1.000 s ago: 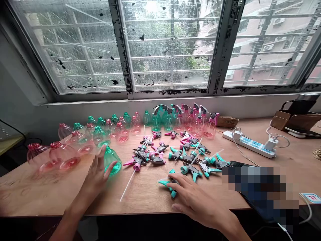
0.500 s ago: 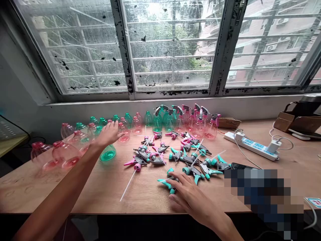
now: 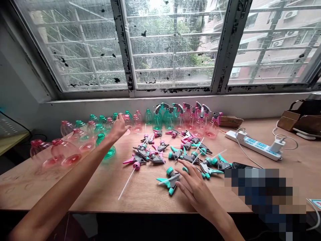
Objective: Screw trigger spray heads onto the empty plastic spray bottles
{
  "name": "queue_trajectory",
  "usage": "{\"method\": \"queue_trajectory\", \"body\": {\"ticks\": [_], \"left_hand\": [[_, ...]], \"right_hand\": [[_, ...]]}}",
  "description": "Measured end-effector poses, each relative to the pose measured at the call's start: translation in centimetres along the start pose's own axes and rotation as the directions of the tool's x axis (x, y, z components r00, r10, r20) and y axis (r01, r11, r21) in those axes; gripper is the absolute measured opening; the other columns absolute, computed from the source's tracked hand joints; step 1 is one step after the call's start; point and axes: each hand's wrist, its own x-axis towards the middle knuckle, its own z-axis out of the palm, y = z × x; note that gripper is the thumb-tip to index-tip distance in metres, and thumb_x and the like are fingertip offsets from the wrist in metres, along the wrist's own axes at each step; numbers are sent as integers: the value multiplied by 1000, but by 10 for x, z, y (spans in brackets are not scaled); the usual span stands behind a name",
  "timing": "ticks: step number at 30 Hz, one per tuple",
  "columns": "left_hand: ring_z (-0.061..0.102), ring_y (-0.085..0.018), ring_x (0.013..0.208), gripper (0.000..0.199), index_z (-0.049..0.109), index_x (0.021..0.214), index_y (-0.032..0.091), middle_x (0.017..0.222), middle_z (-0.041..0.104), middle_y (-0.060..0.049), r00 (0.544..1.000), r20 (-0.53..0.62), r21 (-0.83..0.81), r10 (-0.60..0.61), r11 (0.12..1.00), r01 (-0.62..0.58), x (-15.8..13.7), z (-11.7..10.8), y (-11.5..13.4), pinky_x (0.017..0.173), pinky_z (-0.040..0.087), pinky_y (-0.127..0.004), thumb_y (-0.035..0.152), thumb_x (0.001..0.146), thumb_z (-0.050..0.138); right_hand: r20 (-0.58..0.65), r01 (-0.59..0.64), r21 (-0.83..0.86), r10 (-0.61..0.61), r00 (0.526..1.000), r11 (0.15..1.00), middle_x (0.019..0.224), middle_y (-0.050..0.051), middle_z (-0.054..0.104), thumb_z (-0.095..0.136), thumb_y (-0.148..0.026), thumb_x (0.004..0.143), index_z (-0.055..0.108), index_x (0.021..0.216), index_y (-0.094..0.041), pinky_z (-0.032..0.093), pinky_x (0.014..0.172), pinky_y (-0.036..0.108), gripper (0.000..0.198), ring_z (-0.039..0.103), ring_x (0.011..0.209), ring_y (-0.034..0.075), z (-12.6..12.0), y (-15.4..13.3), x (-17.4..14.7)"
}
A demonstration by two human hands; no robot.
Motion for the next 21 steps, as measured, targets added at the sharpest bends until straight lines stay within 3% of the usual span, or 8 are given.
{"method": "queue_trajectory", "body": {"ticks": [3,7,9,12,14,17,21], "left_hand": [[51,-34,133,64,44,143,12,142,53,-19,986,-103,-98,134,985,-144,-39,-31,18,113,42,-48,30,89,74],[45,-29,140,59,45,143,27,147,50,-8,941,-188,-206,280,926,-317,-131,-63,26,118,39,-46,36,91,70],[49,-30,138,58,47,143,31,145,51,-7,938,-229,-397,262,854,-335,-177,-65,25,115,44,-49,34,90,70],[56,-28,129,71,38,147,31,145,50,-9,979,-176,-646,104,738,-194,-224,-54,20,109,51,-47,30,86,75],[55,-29,131,70,42,143,28,146,50,-11,983,-157,-653,100,736,-179,-238,-45,17,110,50,-48,28,83,78],[49,-33,136,58,50,137,24,146,50,-13,956,-214,-539,200,792,-286,-244,-36,10,113,45,-53,26,86,76],[46,-33,139,60,44,145,27,150,46,-14,940,-172,-473,294,812,-341,-244,-26,3,114,43,-54,23,91,70]], "right_hand": [[-35,-2,-15,2,999,1000,153,11,45,48,-33,105,52,136,-29,39,114,52,32,41,141,31,-1,-3,6],[69,65,-89,-59,996,994,150,11,51,47,-31,106,55,134,-24,42,113,44,31,44,140,28,1,-19,39],[156,139,-202,-109,982,969,151,12,52,50,-29,104,57,134,-20,43,112,43,32,46,139,29,8,-26,64],[268,232,-374,-135,954,898,130,16,68,56,-17,97,60,132,-11,44,109,47,35,60,122,31,27,-30,98],[261,225,-420,-121,958,879,118,20,72,55,-8,92,61,129,-7,38,111,55,37,63,113,35,42,-32,114],[207,192,-460,-106,973,867,109,22,74,56,-1,85,61,128,-4,29,114,62,44,62,113,38,57,-34,125],[94,152,-461,-122,988,874,103,16,76,55,-7,89,62,126,-10,21,118,63,38,58,118,36,47,-39,132]]}}
